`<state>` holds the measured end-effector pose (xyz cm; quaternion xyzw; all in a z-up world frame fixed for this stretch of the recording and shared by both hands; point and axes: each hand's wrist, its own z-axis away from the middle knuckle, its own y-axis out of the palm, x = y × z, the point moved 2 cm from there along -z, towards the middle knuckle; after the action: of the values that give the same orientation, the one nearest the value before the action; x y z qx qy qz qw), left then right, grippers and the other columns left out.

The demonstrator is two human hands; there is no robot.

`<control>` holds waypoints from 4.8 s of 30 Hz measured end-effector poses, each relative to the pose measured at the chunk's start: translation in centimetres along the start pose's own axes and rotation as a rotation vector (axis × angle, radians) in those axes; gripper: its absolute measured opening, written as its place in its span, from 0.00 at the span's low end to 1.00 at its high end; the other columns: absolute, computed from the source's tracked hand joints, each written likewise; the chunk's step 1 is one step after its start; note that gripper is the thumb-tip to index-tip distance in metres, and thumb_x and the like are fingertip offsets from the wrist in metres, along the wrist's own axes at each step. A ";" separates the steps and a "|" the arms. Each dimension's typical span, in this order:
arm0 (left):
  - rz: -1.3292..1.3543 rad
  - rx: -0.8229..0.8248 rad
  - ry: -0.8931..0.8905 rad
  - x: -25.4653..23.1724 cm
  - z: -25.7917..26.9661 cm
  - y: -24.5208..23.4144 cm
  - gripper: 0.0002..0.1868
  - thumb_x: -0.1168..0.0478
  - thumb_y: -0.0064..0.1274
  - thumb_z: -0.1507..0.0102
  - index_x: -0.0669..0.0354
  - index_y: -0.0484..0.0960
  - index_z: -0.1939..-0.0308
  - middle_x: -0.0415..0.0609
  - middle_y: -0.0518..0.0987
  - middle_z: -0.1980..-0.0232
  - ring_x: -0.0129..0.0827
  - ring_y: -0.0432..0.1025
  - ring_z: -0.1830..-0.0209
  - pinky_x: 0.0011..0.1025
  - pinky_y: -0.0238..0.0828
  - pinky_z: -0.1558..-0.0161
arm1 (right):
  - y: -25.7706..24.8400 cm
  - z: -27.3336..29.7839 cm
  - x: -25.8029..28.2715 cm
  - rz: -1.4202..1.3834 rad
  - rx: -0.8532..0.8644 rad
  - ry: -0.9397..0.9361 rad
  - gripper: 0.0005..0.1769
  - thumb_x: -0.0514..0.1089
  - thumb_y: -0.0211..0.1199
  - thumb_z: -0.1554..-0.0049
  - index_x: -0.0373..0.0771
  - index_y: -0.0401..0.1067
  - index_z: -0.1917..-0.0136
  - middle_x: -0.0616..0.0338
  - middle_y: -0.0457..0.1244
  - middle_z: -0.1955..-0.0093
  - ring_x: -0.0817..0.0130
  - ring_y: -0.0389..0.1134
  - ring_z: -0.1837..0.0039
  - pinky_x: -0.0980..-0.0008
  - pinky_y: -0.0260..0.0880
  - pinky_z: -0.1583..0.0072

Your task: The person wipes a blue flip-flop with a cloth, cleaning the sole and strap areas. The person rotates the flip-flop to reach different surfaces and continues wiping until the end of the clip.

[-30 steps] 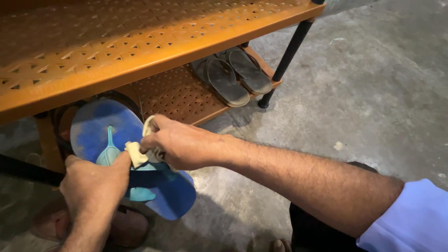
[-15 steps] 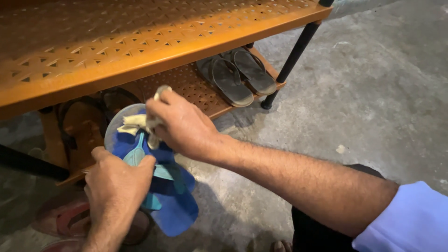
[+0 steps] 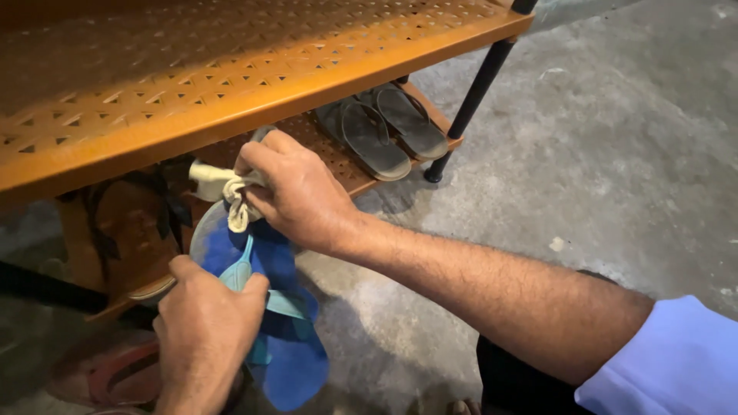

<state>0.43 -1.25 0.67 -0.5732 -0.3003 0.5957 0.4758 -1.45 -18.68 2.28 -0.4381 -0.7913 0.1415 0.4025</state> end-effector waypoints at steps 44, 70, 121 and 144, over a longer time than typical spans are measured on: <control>0.897 0.025 -0.335 3.6 -3.1 0.3 0.24 0.54 0.37 0.25 0.82 0.69 0.47 0.67 0.78 0.56 0.49 0.78 0.67 0.45 0.85 0.67 | -1.1 1.7 -2.1 0.162 0.950 0.512 0.11 0.42 0.69 0.52 0.37 0.80 0.55 0.47 0.73 0.55 0.57 0.78 0.51 0.60 0.78 0.50; 1.128 0.053 -0.268 2.9 -3.1 0.1 0.24 0.56 0.36 0.25 0.86 0.67 0.53 0.72 0.78 0.60 0.56 0.79 0.70 0.47 0.82 0.67 | 2.7 3.0 -0.4 -0.417 0.575 -0.013 0.18 0.36 0.62 0.48 0.36 0.74 0.42 0.49 0.69 0.44 0.53 0.72 0.39 0.60 0.72 0.37; -0.171 -0.093 0.360 1.3 -0.7 -0.8 0.23 0.46 0.42 0.26 0.65 0.77 0.53 0.66 0.83 0.59 0.64 0.78 0.59 0.57 0.73 0.57 | 2.5 2.7 -2.4 -0.710 0.602 0.927 0.18 0.43 0.71 0.49 0.31 0.77 0.47 0.54 0.72 0.54 0.70 0.76 0.56 0.70 0.81 0.55; 1.629 0.165 -0.589 3.6 -2.3 5.7 0.49 0.40 0.65 0.44 0.71 0.57 0.35 0.82 0.62 0.32 0.74 0.65 0.33 0.65 0.72 0.41 | 5.4 2.8 -6.3 -1.039 0.091 1.327 0.10 0.46 0.63 0.42 0.36 0.74 0.53 0.55 0.67 0.61 0.64 0.69 0.62 0.66 0.71 0.64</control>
<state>1.82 -0.52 -6.33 -0.3958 0.1367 0.8946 -0.1558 1.36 -20.27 -5.85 0.0060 -0.4850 -0.3166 0.8151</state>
